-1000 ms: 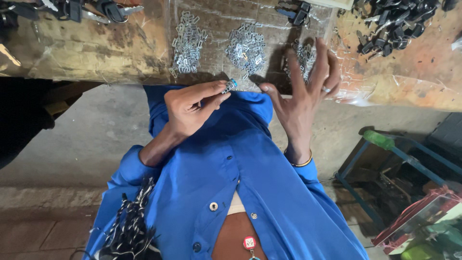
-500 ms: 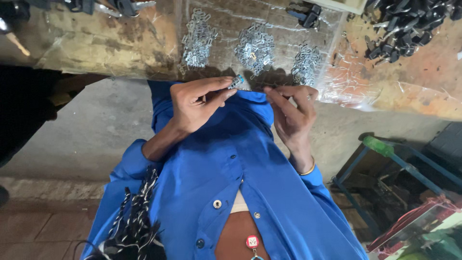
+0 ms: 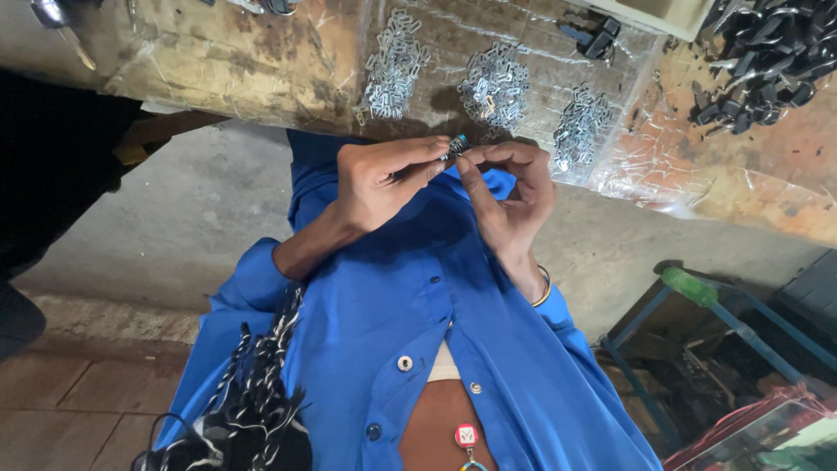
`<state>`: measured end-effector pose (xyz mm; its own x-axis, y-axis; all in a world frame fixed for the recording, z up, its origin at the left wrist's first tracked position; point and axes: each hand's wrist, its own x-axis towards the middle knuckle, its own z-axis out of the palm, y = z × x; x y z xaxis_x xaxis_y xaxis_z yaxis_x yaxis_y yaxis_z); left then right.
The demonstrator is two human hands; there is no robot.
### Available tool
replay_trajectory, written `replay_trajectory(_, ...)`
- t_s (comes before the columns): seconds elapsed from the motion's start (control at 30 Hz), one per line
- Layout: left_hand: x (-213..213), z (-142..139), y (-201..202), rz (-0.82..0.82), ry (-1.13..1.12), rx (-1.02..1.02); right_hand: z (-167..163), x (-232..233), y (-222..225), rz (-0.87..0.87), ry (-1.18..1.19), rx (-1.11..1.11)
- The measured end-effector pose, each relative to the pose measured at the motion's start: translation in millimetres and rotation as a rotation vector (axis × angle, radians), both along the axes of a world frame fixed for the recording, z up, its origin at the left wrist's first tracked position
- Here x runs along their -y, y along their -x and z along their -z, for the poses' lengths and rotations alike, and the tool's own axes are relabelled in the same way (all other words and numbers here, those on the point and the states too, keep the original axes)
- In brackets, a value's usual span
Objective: The person sits at a workbench assembling keychains. They pick small metal hardware pieces from a compartment tray, fit them onto black rubber key fobs, and set finished keychains onto the table among piles of completed ones.
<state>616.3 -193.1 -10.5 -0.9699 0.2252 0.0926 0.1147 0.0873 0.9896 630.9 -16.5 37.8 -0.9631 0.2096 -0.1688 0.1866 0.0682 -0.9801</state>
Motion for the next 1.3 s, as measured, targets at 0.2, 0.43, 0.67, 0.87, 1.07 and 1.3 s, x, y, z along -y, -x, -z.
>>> replay_trajectory(0.2, 1, 1, 2, -0.011, 0.105, -0.186, -12, -10, 4, -0.277, -0.613, -0.229)
replay_trajectory(0.43, 5, 3, 6, 0.057, 0.104, -0.258, -12, -19, 7, -0.347, -0.648, -0.311)
replay_trajectory(0.67, 5, 2, 6, 0.110, 0.027, -0.202, -12, -28, 11, -0.405, -0.628, -0.349)
replay_trajectory(0.87, 9, 4, 5, 0.178, -0.057, -0.118, -12, -40, 11, -0.526, -0.645, -0.410)
replay_trajectory(1.07, 15, 6, 2, 0.231, -0.044, -0.136, -11, -39, 8, -0.588, -0.680, -0.489)
replay_trajectory(1.3, 18, 0, -3, 0.084, -0.181, 0.142, -17, -38, 8, -0.448, -1.095, -0.474)
